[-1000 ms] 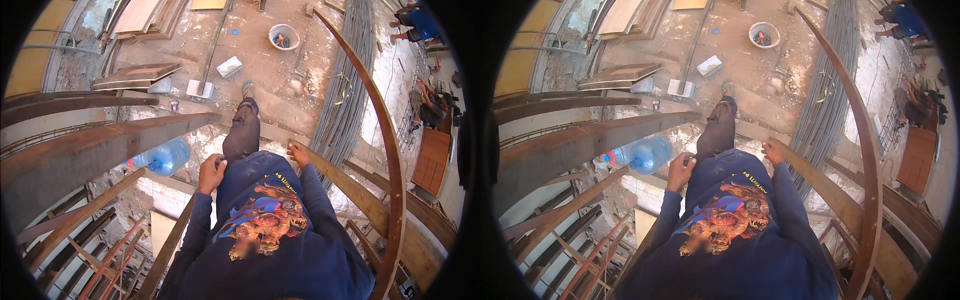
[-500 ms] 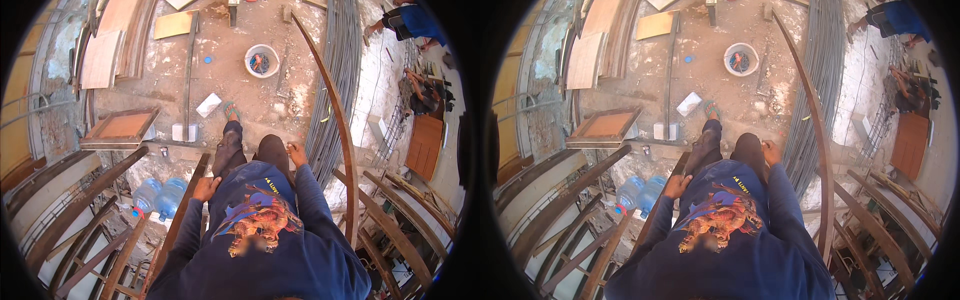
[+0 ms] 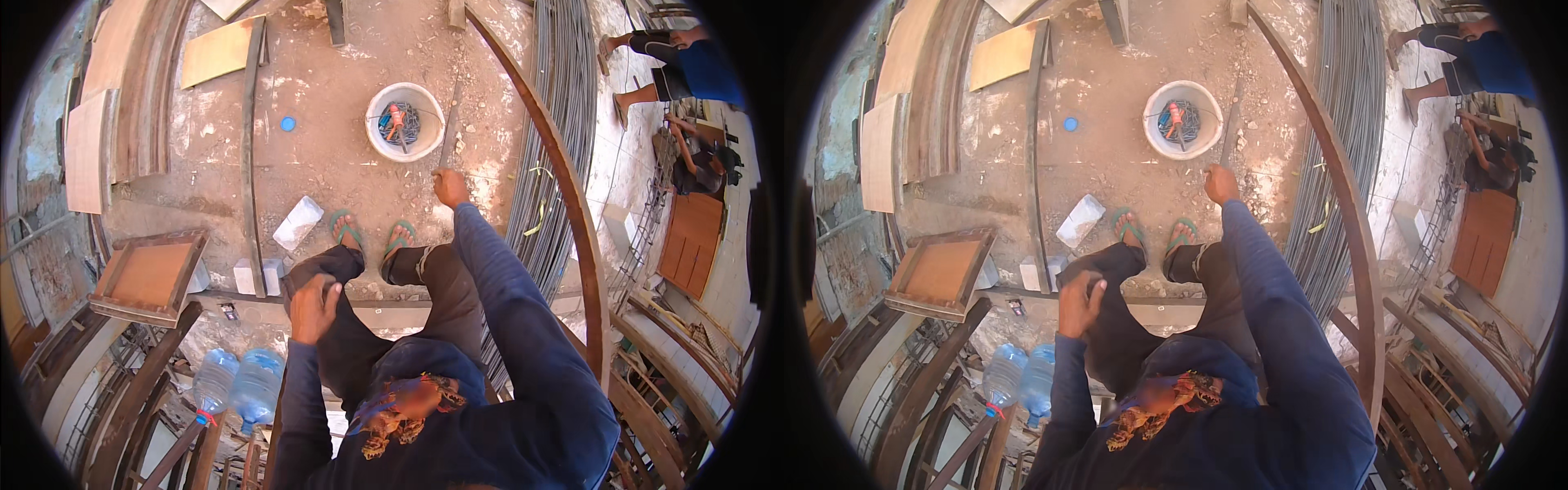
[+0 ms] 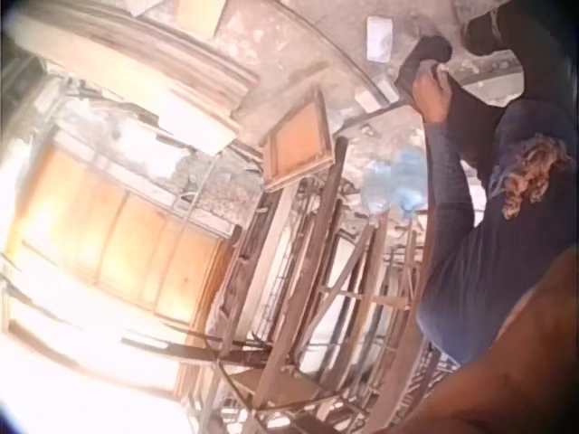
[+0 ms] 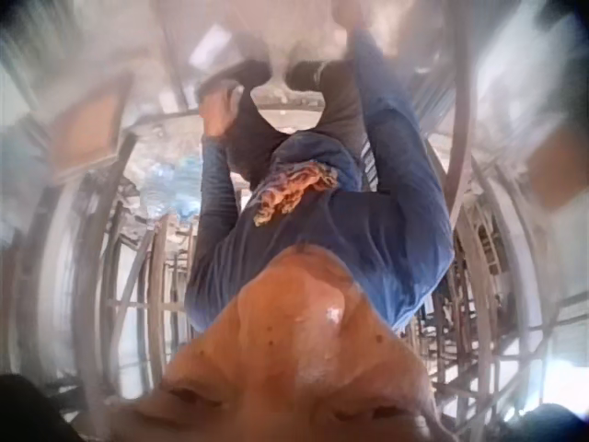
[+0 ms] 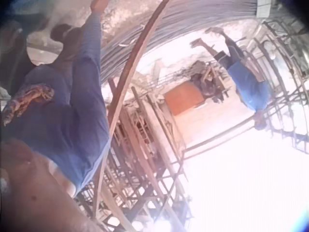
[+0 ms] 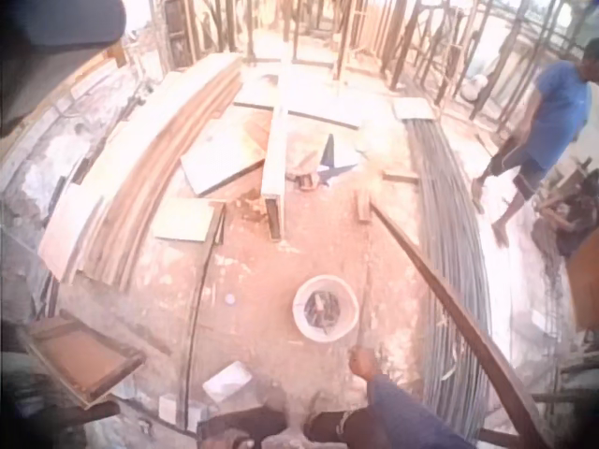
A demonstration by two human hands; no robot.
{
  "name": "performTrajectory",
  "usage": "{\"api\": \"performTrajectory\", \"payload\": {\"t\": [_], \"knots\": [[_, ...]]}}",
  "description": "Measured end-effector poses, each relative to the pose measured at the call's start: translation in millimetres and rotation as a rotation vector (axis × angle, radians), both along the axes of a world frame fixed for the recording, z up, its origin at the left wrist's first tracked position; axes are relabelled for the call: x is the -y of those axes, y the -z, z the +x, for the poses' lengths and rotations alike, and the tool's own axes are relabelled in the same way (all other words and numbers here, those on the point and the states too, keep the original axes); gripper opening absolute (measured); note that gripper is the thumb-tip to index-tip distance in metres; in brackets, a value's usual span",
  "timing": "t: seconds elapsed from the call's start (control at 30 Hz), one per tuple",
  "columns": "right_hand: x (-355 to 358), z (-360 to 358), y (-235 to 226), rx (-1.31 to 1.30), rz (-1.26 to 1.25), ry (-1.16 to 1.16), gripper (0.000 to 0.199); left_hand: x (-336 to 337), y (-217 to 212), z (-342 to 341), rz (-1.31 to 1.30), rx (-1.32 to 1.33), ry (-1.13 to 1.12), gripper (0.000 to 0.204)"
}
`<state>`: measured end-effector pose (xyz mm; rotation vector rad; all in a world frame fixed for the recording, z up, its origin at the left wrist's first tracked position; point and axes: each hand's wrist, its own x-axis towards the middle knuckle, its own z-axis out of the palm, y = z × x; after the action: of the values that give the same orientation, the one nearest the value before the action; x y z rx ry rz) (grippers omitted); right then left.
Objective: The person aligns a wooden board with a frame and hammers nails into it to secure it.
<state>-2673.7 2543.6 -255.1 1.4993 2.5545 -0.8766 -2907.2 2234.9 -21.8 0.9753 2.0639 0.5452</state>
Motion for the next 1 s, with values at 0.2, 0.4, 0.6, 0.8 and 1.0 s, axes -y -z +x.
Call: {"api": "performTrajectory", "payload": {"t": [0.2, 0.4, 0.6, 0.8, 1.0], "knots": [[-108, -64, 129, 0.389, 0.223, -0.567, 0.022, -118, 202, -58, 0.16, -0.162, 0.103, 0.026], [-155, -96, 237, 0.682, 0.244, -0.705, 0.022, -148, 243, -71, 0.006, -0.284, 0.226, 0.04], [-149, -97, 265, 0.864, 0.349, -0.743, 0.03, -150, 244, -32, 0.219, -0.398, 0.107, 0.024], [-126, -117, 248, 0.813, 0.441, -0.722, 0.024, -129, 239, -17, 0.059, -0.407, 0.056, 0.021], [-144, -98, 278, 0.625, 0.446, -0.601, 0.024, -120, 245, -22, 0.105, -0.345, 0.137, 0.048]]}}
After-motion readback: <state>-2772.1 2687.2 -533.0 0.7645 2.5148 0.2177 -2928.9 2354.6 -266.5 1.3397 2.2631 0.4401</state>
